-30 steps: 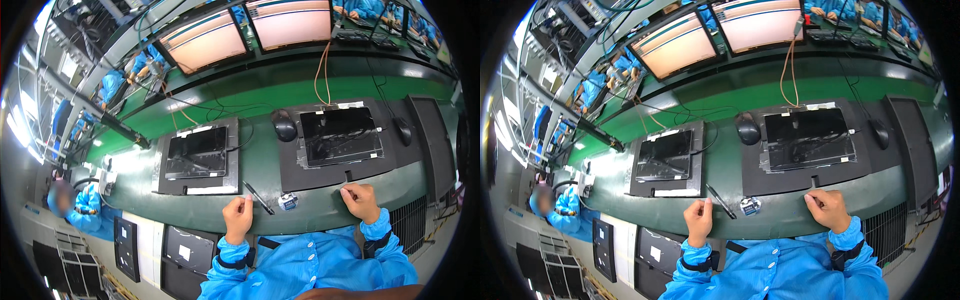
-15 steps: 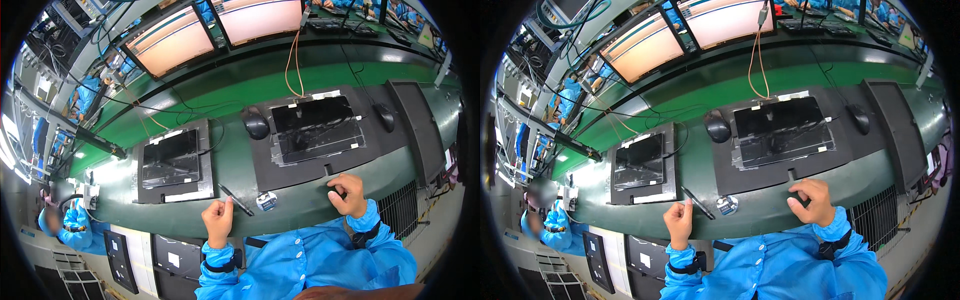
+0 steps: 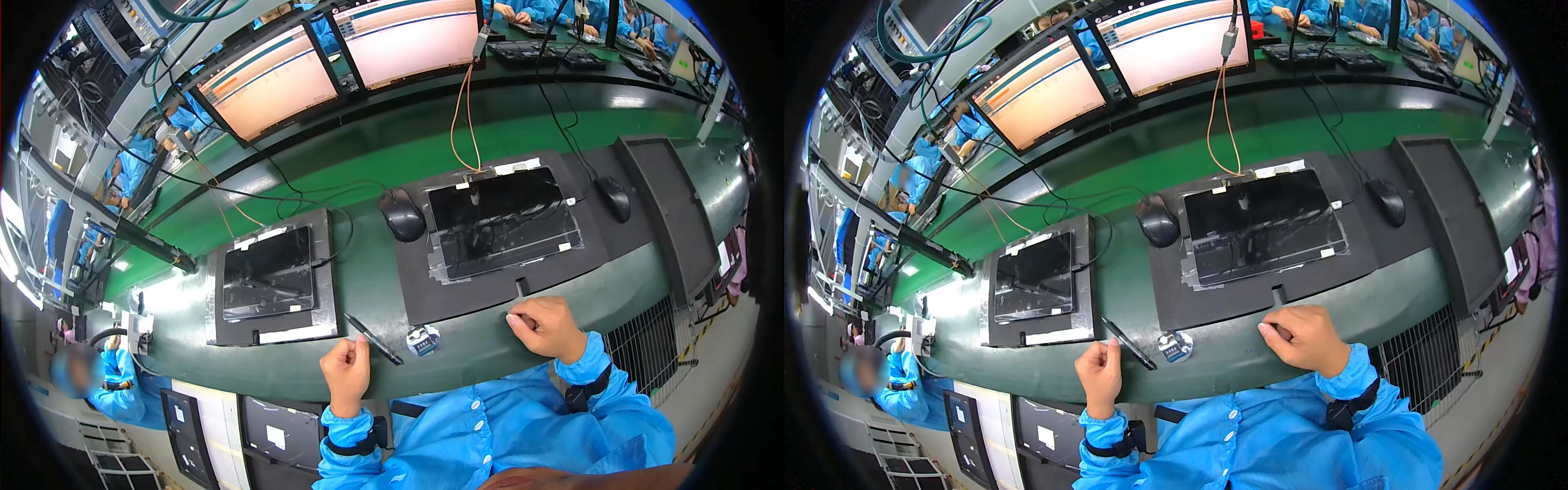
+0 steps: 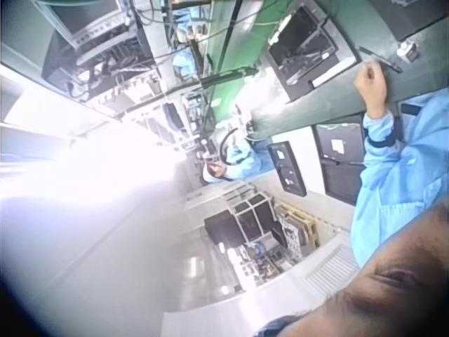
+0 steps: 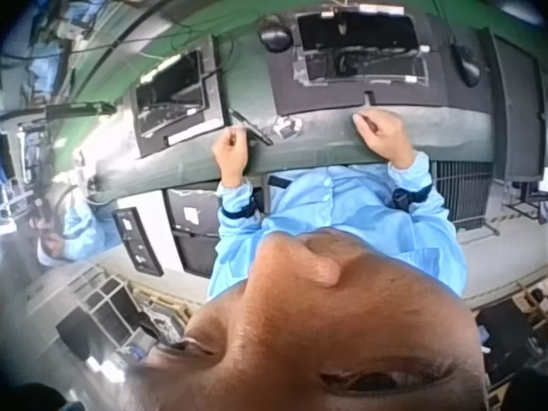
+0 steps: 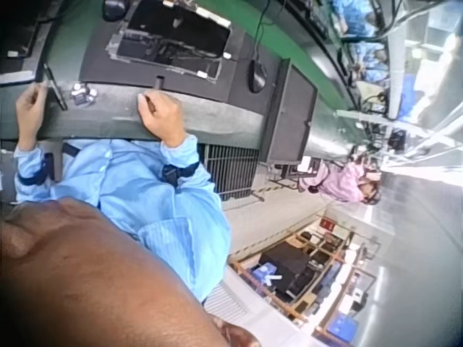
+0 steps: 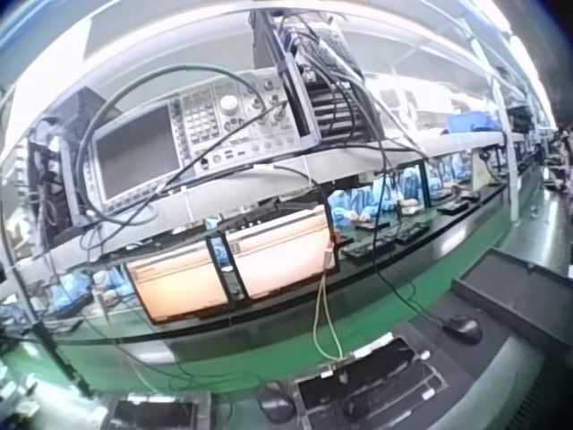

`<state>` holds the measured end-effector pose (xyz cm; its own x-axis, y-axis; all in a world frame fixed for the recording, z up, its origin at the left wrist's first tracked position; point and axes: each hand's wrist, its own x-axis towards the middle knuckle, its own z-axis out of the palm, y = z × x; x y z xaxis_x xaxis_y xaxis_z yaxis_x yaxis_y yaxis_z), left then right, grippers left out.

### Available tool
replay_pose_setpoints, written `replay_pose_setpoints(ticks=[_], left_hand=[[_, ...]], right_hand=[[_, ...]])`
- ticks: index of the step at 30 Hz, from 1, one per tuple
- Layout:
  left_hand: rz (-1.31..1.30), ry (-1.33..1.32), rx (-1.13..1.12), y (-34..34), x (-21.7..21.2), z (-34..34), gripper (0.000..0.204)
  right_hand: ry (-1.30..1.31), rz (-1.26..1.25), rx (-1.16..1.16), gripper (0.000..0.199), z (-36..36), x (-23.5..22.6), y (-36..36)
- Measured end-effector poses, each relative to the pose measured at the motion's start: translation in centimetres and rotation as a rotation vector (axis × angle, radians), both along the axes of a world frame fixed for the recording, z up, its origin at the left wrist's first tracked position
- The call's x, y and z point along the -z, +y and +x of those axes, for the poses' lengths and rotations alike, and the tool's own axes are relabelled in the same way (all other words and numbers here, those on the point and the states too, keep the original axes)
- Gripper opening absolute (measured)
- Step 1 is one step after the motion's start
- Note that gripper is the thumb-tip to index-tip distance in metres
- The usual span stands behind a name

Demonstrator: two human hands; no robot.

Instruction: Assembling, marking, and organizing tablet components on an electronics production line.

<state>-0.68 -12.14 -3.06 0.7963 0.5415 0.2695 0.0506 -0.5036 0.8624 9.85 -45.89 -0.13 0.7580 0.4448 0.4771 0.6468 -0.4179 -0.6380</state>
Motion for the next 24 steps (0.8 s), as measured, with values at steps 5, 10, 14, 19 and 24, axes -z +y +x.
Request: replay_pose_setpoints(ticks=[5, 10, 14, 19, 24], left_hand=[[0.006, -0.004, 0.024, -0.3, 0.0, -0.1, 0.04], [0.062, 0.033, -0.003, -0.1, -0.3, -0.3, 0.038], [0.086, 0.0, 0.039, -0.1, -0.4, 0.1, 0.039], [0.151, 0.038, 0.123, -1.2, -1.2, 1.4, 0.033], [0.206, 0.004, 0.005, 0.3, 0.3, -0.8, 0.043]], right_hand=[[0.03, -0.04, 0.006, 0.015, 0.1, 0.5, 0.1], [0.008, -0.042, -0.045, 0.02, 0.3, 0.8, 0.4], [0.035, -0.088, -0.059, 0.021, 0.7, 0.4, 0.5], [-0.002, -0.101, 0.036, 0.02, 0.1, -0.1, -0.8], [-0.063, -0.011, -0.086, 0.021, 1.1, 1.8, 0.3]])
